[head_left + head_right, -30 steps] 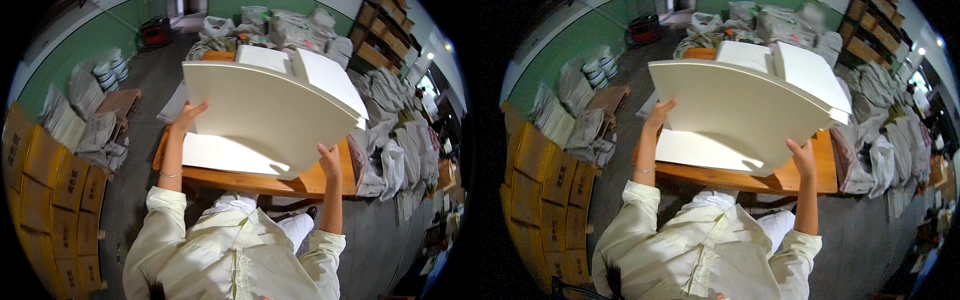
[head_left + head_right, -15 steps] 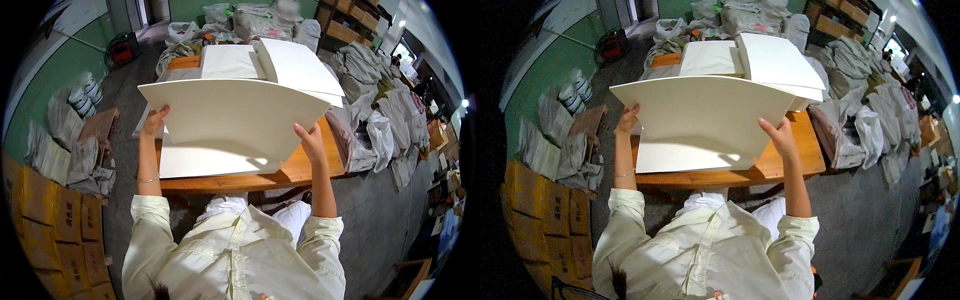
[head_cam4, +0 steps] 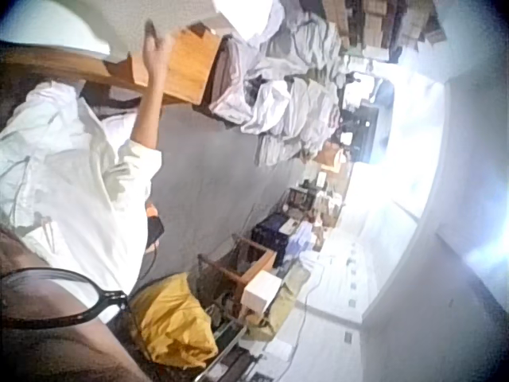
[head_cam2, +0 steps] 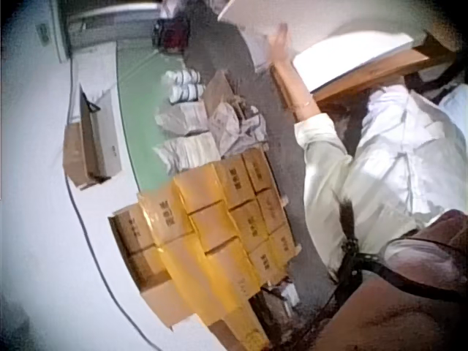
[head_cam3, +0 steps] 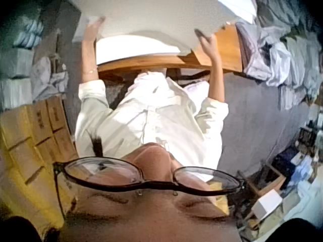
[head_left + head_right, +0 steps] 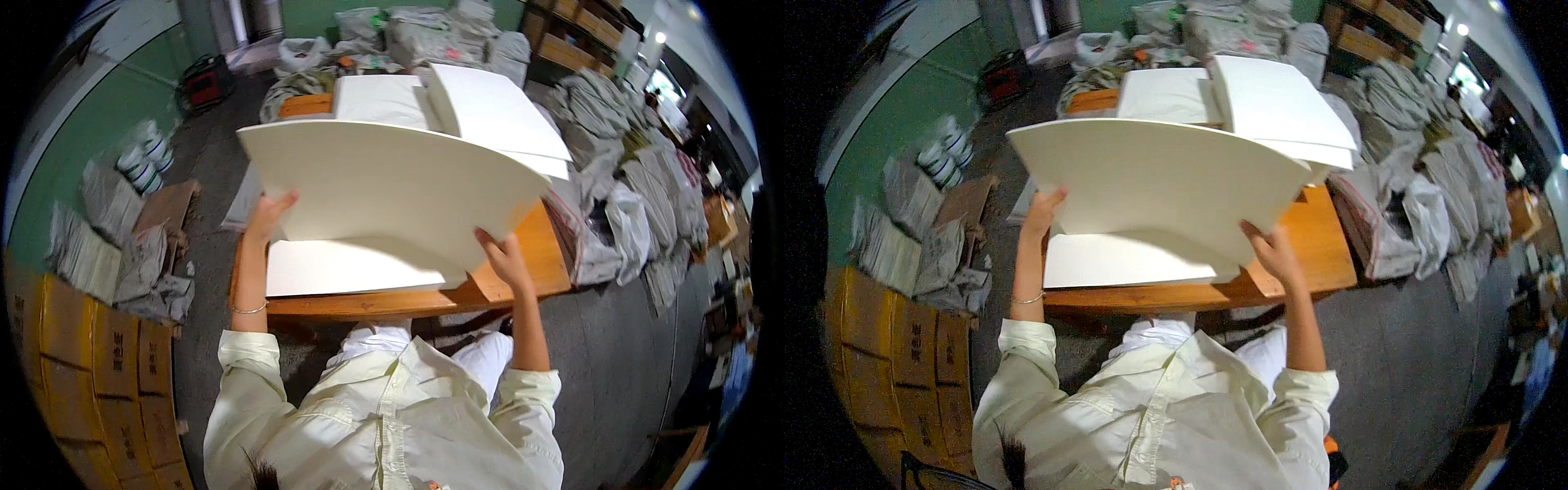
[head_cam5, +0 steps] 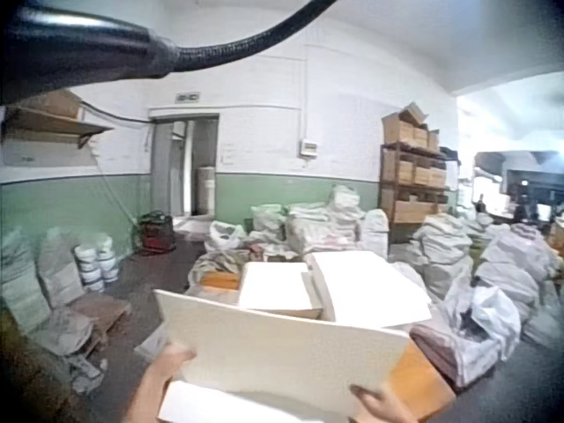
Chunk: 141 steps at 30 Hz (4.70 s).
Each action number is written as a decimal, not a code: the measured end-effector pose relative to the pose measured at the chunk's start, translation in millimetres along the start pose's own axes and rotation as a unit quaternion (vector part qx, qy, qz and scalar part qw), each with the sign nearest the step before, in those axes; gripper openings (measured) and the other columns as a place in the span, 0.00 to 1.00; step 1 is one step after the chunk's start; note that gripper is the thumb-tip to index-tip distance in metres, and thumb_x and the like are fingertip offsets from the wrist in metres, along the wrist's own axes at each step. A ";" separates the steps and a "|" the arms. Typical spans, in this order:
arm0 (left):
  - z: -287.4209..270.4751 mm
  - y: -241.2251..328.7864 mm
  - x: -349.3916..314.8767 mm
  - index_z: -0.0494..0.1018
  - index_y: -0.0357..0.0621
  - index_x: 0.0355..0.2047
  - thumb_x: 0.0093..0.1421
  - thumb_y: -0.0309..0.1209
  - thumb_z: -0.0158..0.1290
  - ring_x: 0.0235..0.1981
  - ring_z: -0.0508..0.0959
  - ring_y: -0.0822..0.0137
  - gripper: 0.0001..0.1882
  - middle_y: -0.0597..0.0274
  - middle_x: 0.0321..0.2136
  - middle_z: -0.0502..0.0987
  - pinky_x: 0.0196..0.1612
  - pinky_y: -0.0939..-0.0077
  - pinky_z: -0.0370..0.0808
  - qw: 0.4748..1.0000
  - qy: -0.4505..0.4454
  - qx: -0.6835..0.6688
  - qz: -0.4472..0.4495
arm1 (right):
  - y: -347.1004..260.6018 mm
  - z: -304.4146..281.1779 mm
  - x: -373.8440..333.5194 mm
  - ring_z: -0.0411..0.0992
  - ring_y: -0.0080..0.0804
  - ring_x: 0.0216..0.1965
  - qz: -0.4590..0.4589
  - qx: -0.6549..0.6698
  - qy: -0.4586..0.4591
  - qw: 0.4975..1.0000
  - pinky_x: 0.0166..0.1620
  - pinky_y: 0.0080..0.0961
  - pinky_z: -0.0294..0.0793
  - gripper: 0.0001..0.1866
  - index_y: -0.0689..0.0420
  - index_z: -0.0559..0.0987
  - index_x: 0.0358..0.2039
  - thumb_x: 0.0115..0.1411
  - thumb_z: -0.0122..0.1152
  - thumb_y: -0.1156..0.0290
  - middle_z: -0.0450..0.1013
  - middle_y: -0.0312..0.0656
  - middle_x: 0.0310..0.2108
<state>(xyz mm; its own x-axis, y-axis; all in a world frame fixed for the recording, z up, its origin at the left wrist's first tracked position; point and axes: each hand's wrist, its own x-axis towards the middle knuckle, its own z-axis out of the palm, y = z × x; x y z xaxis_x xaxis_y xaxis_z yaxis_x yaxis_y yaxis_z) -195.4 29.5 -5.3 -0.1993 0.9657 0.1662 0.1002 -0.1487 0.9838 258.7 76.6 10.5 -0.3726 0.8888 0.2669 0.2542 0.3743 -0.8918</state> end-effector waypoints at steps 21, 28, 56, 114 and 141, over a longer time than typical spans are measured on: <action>-87.2 -83.9 49.8 0.75 0.56 0.50 0.58 0.52 0.51 0.63 0.59 0.54 0.24 0.63 0.60 0.65 0.63 0.34 0.41 0.820 0.075 0.561 -0.087 | 19.3 -43.0 -206.3 0.66 0.18 0.35 0.208 0.254 0.203 0.923 0.39 0.20 0.66 0.06 0.63 0.76 0.33 0.60 0.59 0.73 0.71 0.32 0.31; -76.2 -68.0 64.5 0.82 0.53 0.34 0.56 0.40 0.53 0.51 0.72 0.53 0.11 0.59 0.48 0.76 0.56 0.54 0.64 0.768 0.151 0.616 0.089 | 15.6 -39.0 -198.6 0.68 0.21 0.39 0.190 0.278 0.202 0.920 0.44 0.22 0.69 0.07 0.65 0.75 0.38 0.61 0.58 0.75 0.72 0.36 0.36; 59.4 111.7 -60.9 0.81 0.39 0.25 0.56 0.55 0.53 0.27 0.78 0.53 0.27 0.47 0.24 0.78 0.35 0.63 0.74 0.736 -0.133 0.652 -0.121 | 15.8 -86.4 -276.7 0.77 0.36 0.29 0.252 0.331 0.279 0.866 0.31 0.29 0.80 0.24 0.71 0.63 0.52 0.64 0.48 0.63 0.74 0.52 0.35; 161.2 50.3 -81.1 0.62 0.33 0.46 0.48 0.47 0.63 0.31 0.79 0.56 0.36 0.50 0.28 0.76 0.36 0.66 0.75 0.909 -0.144 0.371 -0.121 | -31.7 -92.8 -338.6 0.75 0.40 0.39 0.333 0.329 0.282 0.837 0.42 0.31 0.76 0.32 0.71 0.60 0.57 0.57 0.55 0.65 0.71 0.56 0.43; 222.4 27.9 -39.4 0.66 0.44 0.50 0.56 0.23 0.52 0.51 0.70 0.47 0.20 0.47 0.50 0.70 0.55 0.58 0.67 0.924 -0.091 0.291 0.232 | -21.1 -81.8 -334.8 0.76 0.39 0.36 0.330 0.327 0.278 0.841 0.40 0.30 0.78 0.30 0.72 0.62 0.55 0.58 0.56 0.64 0.73 0.55 0.42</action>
<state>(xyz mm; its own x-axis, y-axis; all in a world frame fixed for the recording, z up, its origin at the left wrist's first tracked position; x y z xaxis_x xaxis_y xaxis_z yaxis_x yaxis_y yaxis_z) 32.1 34.6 0.7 0.1575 0.8545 0.4950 0.6508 -0.4668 0.5988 451.0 -207.3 -30.1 0.1773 0.9003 -0.3975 -0.3705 -0.3131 -0.8745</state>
